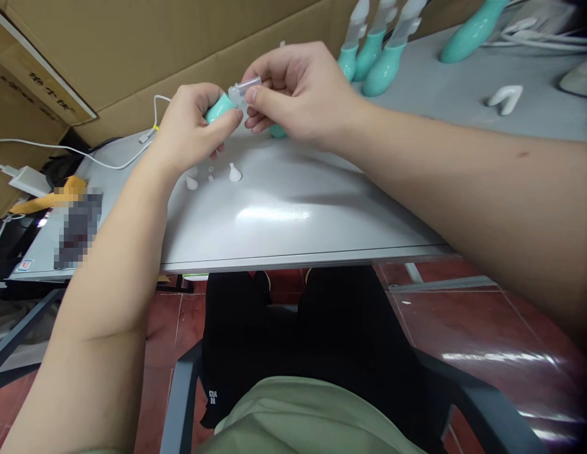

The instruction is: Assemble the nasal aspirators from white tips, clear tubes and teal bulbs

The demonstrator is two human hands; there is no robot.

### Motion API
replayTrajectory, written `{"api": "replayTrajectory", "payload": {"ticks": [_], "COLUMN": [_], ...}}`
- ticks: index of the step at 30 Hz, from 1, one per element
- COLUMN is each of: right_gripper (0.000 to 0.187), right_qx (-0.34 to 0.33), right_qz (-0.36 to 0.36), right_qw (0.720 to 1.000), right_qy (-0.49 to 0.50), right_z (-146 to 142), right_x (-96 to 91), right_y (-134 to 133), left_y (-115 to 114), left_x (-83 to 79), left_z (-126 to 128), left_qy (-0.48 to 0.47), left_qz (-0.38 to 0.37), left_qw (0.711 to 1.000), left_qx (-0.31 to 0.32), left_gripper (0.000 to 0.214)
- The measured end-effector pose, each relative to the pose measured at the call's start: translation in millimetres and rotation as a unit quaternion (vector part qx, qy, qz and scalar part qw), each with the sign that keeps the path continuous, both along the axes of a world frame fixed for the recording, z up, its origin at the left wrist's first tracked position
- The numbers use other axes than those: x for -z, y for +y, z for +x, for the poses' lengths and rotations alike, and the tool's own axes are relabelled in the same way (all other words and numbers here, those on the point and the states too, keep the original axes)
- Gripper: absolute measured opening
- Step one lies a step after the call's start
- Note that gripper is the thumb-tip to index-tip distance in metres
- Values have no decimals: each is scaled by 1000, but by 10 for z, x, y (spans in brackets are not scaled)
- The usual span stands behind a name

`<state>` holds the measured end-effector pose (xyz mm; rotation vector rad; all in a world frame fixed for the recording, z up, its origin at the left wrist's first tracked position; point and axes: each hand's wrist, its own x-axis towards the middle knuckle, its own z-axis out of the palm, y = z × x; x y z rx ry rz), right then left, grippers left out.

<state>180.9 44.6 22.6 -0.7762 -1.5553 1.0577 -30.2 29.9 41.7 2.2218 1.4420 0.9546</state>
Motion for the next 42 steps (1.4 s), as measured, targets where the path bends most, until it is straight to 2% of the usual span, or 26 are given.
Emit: {"api": "replayTrajectory", "payload": {"ticks": [4,9,13,16,19,25,33,42], "right_gripper": [56,48,49,51,53,55,55,49], "right_qx": [-4,-17,-21,-27,-34,-49,-66,-80], "right_qz": [87,113,89,57,26,-23,-39,-58], "right_qw": [992,984,986,990,992,994,992,992], "right_qy": [-94,-137,-139,-129,-117,-97,-101,-77], "right_z": [92,181,198,194,177,143,152,167], "right_x": [62,127,149,144,111,42,87,63], "right_y": [110,175,147,113,67,-34,-26,-32], "left_y": [-34,-45,49,116,126,101,94,139], "left_x": [-63,-66,21,73,67,18,44,104], "left_z": [-41,-34,-66,-105,-113,-94,-119,-134], "left_qy": [79,147,141,111,98,154,175,163], "left_qz": [73,89,111,113,108,105,66,123], "left_qw": [994,985,983,987,989,982,982,978], "left_qx": [-6,-14,-26,0,10,8,17,32], "left_gripper": [37,32,38,33,36,52,50,43]}}
